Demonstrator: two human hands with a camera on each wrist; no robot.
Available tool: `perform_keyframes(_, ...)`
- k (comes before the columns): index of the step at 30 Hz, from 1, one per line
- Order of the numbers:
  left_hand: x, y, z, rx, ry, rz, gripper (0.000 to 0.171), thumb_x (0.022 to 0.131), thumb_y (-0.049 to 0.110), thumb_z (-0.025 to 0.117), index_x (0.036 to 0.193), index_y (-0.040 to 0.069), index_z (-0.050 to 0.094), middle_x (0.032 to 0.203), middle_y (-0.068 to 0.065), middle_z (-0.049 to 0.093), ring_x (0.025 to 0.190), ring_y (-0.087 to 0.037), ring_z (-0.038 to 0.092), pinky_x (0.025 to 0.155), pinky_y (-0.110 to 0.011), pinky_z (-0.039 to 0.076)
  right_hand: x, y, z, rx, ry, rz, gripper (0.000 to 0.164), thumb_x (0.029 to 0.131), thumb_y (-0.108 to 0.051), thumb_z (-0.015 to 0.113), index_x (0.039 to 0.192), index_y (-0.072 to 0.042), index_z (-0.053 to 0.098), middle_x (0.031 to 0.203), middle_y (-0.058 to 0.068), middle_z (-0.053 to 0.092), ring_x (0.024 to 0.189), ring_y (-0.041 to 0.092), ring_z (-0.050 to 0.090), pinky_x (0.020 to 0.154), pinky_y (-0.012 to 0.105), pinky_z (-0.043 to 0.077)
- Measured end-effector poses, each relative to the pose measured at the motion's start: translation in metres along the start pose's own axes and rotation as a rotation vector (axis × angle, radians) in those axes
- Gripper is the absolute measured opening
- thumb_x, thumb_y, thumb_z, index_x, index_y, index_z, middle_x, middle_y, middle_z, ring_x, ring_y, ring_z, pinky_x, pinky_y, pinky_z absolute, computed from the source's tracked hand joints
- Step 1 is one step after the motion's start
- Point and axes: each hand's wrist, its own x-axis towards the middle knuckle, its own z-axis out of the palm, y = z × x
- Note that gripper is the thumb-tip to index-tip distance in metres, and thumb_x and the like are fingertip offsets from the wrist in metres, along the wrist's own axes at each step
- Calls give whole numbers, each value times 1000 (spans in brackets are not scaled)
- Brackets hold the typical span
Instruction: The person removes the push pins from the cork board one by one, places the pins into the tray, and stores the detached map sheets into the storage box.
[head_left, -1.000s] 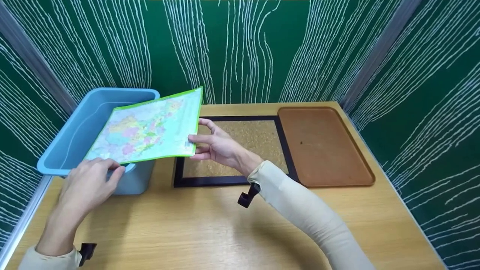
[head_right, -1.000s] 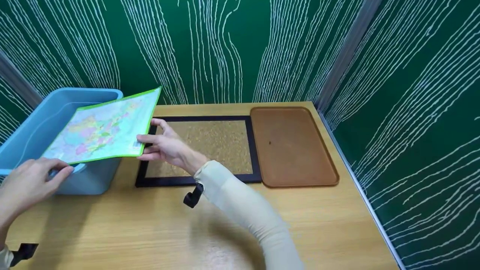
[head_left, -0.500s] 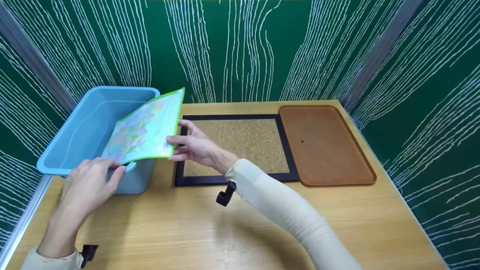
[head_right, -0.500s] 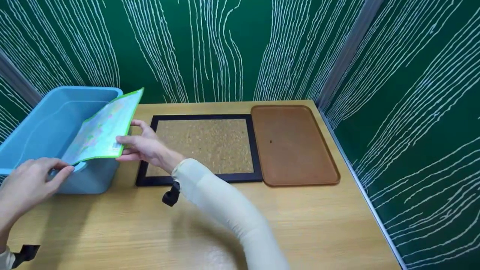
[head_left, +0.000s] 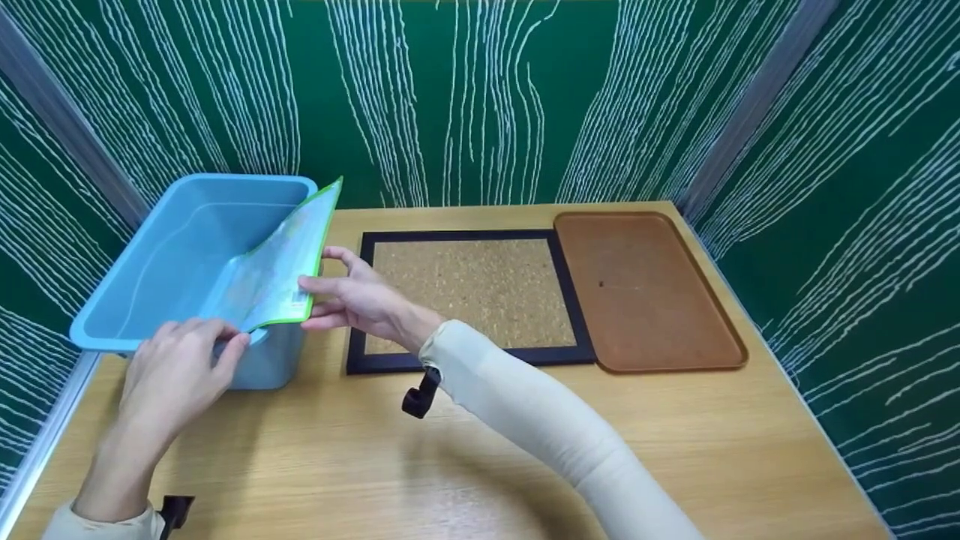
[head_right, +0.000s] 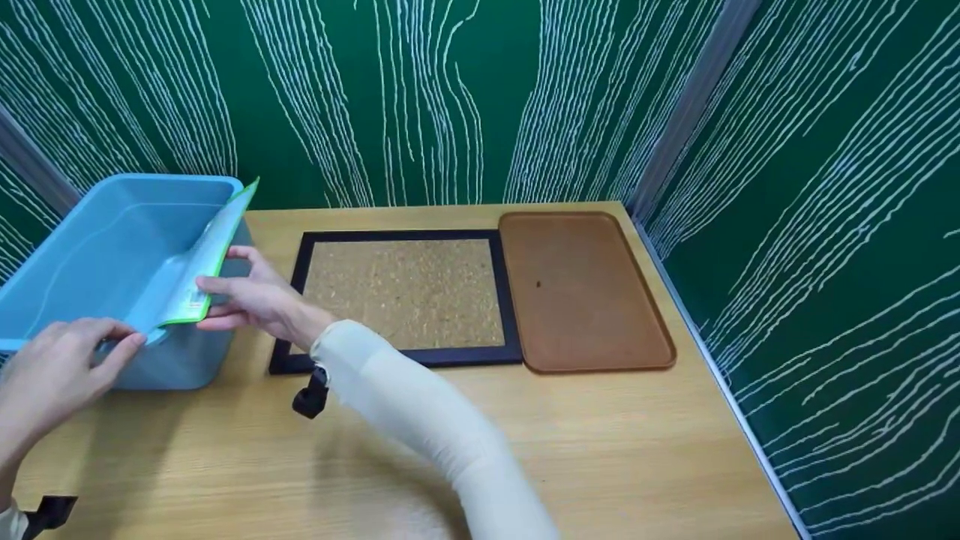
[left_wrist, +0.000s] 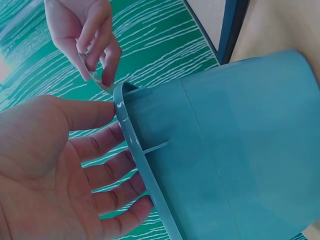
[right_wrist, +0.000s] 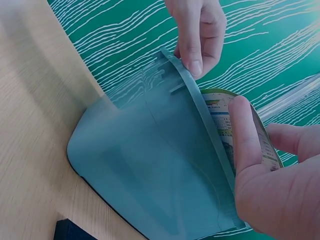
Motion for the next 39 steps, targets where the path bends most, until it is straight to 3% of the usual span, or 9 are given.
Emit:
perform_keyframes(7, 1, 1, 1, -2, -2, -8, 29, 98, 24, 68, 109, -4, 72, 100, -24, 69, 97, -46, 52, 80, -61, 41, 5, 1, 5, -24, -3, 2, 43, 98, -13, 69, 133, -27, 48, 108, 22, 71, 80, 32, 73, 71, 41, 61)
perform_keyframes(16, 1, 2, 7, -9, -3, -1, 30, 99, 24, 67, 108, -4, 71, 98, -24, 69, 98, -46, 52, 79, -59, 40, 11, 12, 6, -70, 26, -31, 39, 99, -27, 69, 134, -20, 54, 116, 11, 69, 102, 36, 71, 78, 46, 60)
perform_keyframes(20, -1, 0, 7, -12, -16, -6, 30, 100, 25, 66, 110, -3, 70, 100, -24, 69, 102, -48, 51, 82, -62, 39, 13, 19, 9, -65, 63, -28, 43, 97, -21, 71, 135, -17, 51, 113, 13, 68, 97, 32, 70, 79, 44, 60)
perform_keyframes(27, -5, -3, 2, 1, -40, -51, 35, 101, 28, 64, 114, -4, 69, 106, -27, 68, 102, -47, 49, 84, -61, 38, 12, 26, 19, -29, 1, 21, 42, 97, -10, 69, 134, -19, 49, 113, 15, 70, 97, 30, 71, 79, 43, 60)
perform_keyframes(31, -5, -3, 1, -2, -32, -52, 36, 101, 28, 64, 114, -5, 68, 107, -28, 67, 101, -46, 49, 84, -61, 38, 13, 28, 19, 0, 12, 34, 46, 97, -7, 68, 137, -18, 48, 112, 16, 70, 96, 31, 72, 77, 41, 61)
perform_keyframes(35, -6, -3, 4, 1, -32, -57, 36, 101, 28, 64, 114, -5, 68, 109, -29, 66, 102, -47, 48, 85, -61, 38, 16, 31, 19, 65, 17, 59, 52, 96, -1, 67, 141, -18, 45, 112, 19, 70, 96, 32, 72, 77, 42, 60)
perform_keyframes(39, -7, -2, 9, 1, -57, -68, 37, 102, 30, 63, 116, -4, 68, 113, -29, 66, 105, -47, 48, 86, -62, 38, 19, 36, 20, 108, 34, 87, 49, 94, 6, 66, 134, -18, 48, 106, 21, 70, 88, 29, 71, 75, 42, 61)
